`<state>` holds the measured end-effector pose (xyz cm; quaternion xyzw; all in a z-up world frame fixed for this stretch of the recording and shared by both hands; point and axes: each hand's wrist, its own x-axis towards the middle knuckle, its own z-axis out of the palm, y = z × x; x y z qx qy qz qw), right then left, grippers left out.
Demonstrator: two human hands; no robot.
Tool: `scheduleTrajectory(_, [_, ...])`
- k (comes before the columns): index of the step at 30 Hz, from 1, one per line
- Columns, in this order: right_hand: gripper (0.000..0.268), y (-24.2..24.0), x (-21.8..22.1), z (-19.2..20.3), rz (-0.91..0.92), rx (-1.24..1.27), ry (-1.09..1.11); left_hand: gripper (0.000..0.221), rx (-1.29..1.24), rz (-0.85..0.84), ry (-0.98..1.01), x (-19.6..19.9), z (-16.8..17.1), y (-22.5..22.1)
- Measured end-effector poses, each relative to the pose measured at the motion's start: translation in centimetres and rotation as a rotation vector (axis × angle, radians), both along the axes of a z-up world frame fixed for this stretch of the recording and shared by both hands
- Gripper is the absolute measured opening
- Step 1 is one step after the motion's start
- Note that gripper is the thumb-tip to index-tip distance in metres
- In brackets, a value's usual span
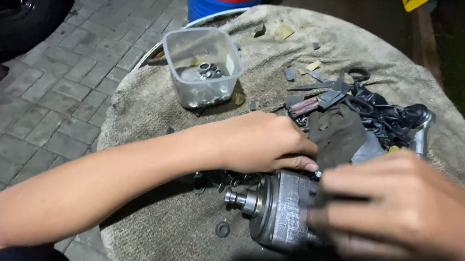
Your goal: Assembling a mechanical component by inserting a spring and plunger into a metal housing and inspecting the fit.
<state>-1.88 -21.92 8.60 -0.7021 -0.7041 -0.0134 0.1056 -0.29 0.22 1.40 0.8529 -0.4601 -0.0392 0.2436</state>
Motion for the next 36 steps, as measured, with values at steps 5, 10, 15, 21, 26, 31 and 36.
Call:
scheduleTrajectory(5, [0.022,0.1,-0.4,0.0,0.037,0.018,-0.038,0.036,-0.007,-0.017,-0.004,0.0,-0.1,-0.1])
scheduleTrajectory(10, [0.020,0.0,-0.6,-0.1,0.019,0.006,-0.063,0.040,0.040,0.025,0.004,-0.1,0.0,-0.1])
scheduleTrajectory(15, [0.021,0.2,-0.1,-0.6,0.060,0.033,-0.081,0.045,0.080,0.040,-0.015,0.2,0.2,-0.2])
scheduleTrajectory(21, [0.025,0.1,0.0,-0.5,0.080,0.028,-0.088,0.044,0.104,0.014,-0.103,0.4,0.3,-0.6])
scheduleTrajectory(26, [0.028,-0.2,-0.2,-1.2,0.056,0.029,-0.082,0.047,0.153,0.054,-0.069,0.1,-0.2,-1.0])
scheduleTrajectory(31, [0.022,-0.1,0.2,-1.0,0.032,0.026,-0.068,0.050,0.122,0.045,-0.090,0.8,0.4,-0.8])
scheduleTrajectory(36, [0.023,-0.5,-0.2,-1.6,0.013,0.024,-0.055,0.046,0.164,0.062,-0.053,0.2,0.6,-0.9])
